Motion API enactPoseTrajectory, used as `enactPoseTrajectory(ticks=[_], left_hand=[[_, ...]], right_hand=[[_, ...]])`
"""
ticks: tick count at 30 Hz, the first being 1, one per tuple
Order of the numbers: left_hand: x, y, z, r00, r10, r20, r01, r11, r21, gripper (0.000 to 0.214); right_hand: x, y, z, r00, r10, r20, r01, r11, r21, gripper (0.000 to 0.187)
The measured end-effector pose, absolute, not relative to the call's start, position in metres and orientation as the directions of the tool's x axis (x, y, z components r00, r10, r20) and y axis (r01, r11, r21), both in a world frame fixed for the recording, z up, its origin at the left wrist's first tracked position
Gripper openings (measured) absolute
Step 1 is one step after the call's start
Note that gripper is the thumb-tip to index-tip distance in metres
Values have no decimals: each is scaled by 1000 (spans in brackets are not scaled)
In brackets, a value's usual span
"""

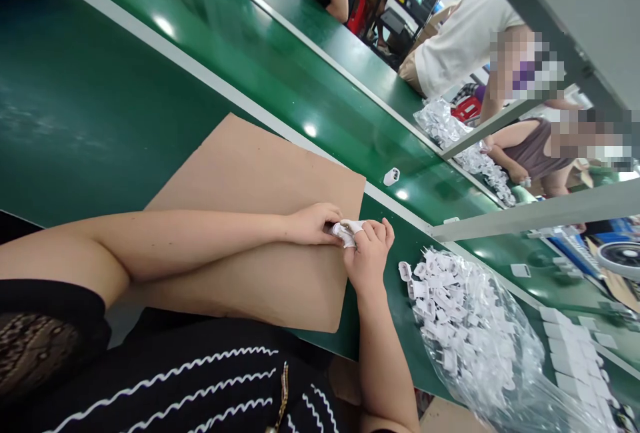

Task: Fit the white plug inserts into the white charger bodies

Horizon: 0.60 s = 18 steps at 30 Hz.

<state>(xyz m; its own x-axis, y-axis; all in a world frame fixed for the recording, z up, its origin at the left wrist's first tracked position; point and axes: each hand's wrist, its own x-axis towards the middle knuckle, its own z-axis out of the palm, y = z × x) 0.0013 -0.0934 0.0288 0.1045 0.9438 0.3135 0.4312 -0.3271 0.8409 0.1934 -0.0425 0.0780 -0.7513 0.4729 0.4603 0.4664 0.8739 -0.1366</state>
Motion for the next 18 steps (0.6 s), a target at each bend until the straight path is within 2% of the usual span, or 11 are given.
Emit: enactPoseTrajectory(ticks=[15, 18], left_hand=[[3, -95, 28, 82, 954, 289, 425, -295, 856, 21], [4, -96, 28, 81, 956, 282, 410, -290, 865, 20]], right_hand=[[188, -43, 87, -786, 504, 357, 503, 858, -103, 30], [187, -42, 87, -776, 535, 333, 522, 842, -135, 29]])
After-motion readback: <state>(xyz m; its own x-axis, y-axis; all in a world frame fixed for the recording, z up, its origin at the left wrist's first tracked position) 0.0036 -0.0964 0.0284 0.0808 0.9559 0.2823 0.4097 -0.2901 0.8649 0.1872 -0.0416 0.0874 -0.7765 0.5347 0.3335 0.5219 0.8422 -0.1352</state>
